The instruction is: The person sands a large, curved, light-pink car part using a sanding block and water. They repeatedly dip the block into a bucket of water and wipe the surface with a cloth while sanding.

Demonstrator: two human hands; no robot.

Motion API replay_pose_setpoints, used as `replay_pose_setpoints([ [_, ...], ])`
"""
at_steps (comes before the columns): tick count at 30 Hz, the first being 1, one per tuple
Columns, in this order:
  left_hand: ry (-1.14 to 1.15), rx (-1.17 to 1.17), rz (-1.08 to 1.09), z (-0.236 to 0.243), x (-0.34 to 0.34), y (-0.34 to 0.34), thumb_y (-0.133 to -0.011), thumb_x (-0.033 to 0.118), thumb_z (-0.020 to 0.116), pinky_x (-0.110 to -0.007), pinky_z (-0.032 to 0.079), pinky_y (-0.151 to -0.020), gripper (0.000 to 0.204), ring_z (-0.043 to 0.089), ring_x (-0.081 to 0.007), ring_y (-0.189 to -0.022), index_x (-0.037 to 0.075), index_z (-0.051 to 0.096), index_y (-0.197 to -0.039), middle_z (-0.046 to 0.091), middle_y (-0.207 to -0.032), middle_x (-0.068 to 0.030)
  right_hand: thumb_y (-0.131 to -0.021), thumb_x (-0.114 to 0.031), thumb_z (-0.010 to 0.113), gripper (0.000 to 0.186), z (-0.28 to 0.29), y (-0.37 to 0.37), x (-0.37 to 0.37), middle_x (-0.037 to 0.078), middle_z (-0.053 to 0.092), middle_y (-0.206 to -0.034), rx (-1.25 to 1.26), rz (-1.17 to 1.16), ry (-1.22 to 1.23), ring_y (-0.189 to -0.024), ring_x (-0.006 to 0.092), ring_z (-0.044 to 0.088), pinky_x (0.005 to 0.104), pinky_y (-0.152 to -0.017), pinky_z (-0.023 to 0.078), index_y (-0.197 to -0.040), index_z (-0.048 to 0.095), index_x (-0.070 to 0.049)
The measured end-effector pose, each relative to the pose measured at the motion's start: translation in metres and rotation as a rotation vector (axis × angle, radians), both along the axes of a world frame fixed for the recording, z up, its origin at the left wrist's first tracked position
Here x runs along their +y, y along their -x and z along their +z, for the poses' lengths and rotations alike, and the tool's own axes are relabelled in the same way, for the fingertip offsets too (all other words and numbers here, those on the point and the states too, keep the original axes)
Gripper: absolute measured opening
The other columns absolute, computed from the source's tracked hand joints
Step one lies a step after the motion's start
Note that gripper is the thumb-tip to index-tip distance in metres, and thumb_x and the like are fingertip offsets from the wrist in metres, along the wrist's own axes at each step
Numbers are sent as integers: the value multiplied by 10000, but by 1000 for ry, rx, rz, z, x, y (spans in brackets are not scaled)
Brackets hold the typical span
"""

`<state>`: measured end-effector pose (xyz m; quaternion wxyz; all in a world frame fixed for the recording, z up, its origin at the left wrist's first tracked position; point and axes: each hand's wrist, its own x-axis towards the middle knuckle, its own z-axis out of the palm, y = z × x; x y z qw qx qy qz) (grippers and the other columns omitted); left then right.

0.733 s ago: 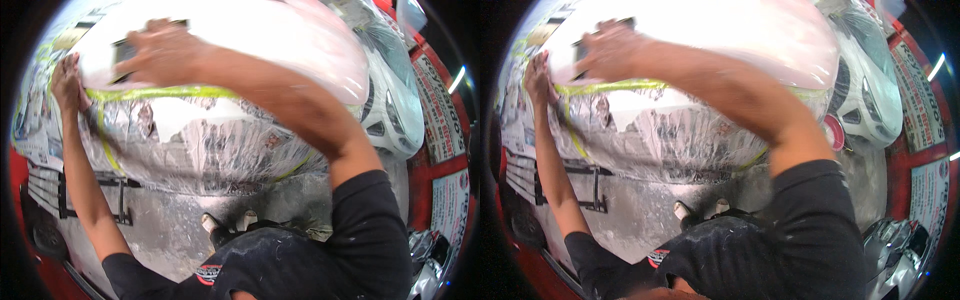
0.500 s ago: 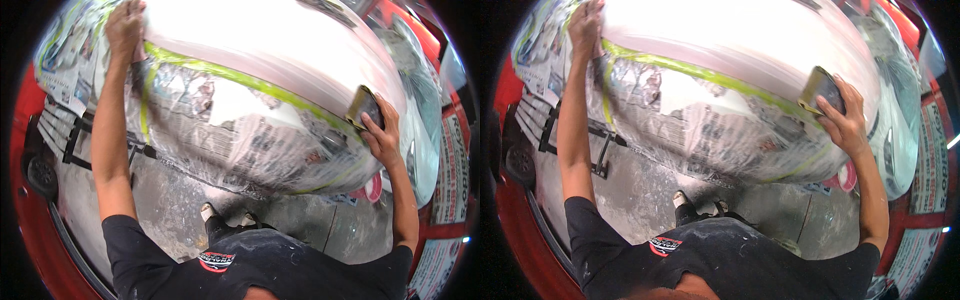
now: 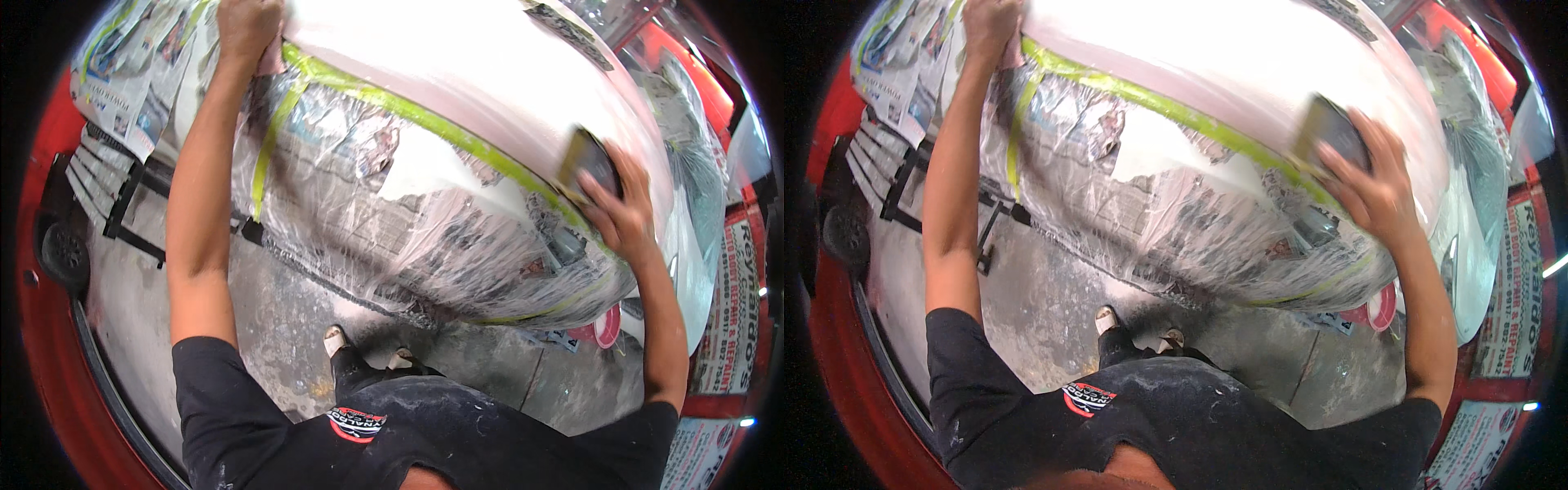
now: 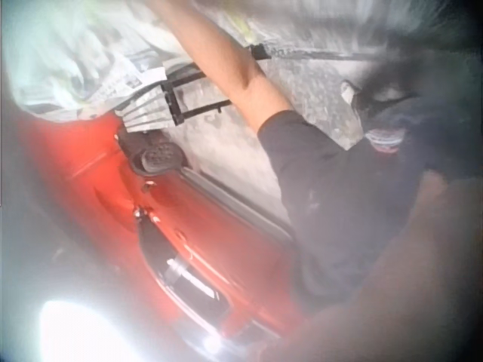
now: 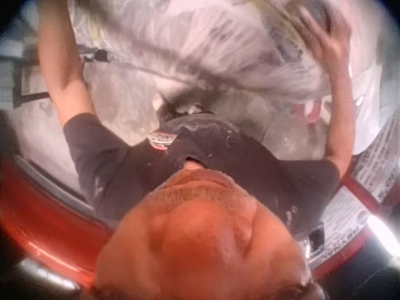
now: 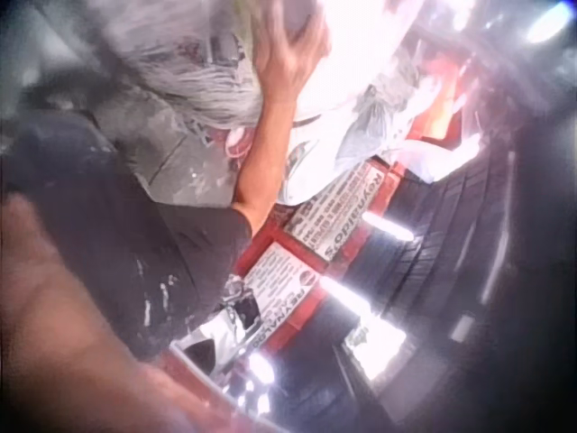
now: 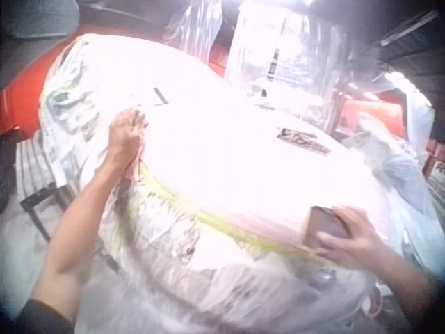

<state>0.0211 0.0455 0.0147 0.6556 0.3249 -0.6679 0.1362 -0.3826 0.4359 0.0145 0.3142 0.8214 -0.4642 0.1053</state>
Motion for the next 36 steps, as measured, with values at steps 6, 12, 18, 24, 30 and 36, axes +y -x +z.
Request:
replay_pose_setpoints([
  [6,516,-369,-296,-16,-36,-7,-898,96,679,-411,537,-820,76,684,-314,-938,30,715,-888,726,-1017,-134,-867,-355,756,400,-4,-85,-99,181,632,-1127,-74,91,106,-1065,310,619,505,-901,506,-1239,683,-227],
  [12,-292,-6,-290,3,-11,0,-1037,256,597,-327,523,-821,264,679,-189,-864,47,739,-1111,736,-994,-107,-963,-333,607,300,24,-188,-168,197,634,-1230,-148,-102,76,-1155,420,638,506,-1012,543,-1213,707,-201],
  [18,-305,-79,-84,-1,0,-8,-1038,292,575,-357,508,-845,291,675,-253,-899,62,746,-1090,724,-979,-124,-855,-97,722,478,-46,2,35,221,546,-1413,-298,-263,271,-1303,389,515,481,-1069,453,-1325,686,-177],
  [24,201,-348,-489,3,-29,-25,-892,37,579,-383,502,-922,277,673,-285,-1038,-38,725,-1115,722,-1123,-134,-927,-182,637,322,-51,-29,-15,246,604,-1320,-214,-203,327,-1176,341,566,475,-1004,465,-1238,716,-158],
  [30,-342,-74,-274,-4,-19,0,-1045,256,566,-295,508,-904,322,673,-168,-1013,7,725,-1174,745,-1126,-75,-978,-227,510,307,-22,-180,-149,347,558,-1326,-236,-11,329,-1189,454,599,575,-1053,443,-1106,733,-59],
  [36,-420,-49,-371,-11,-50,-25,-1077,244,504,-271,490,-951,349,671,-171,-1094,-15,691,-1220,730,-1198,-98,-934,-287,669,379,-51,-14,12,271,626,-1290,-436,-320,361,-1191,383,603,551,-1065,430,-1292,692,-168],
])
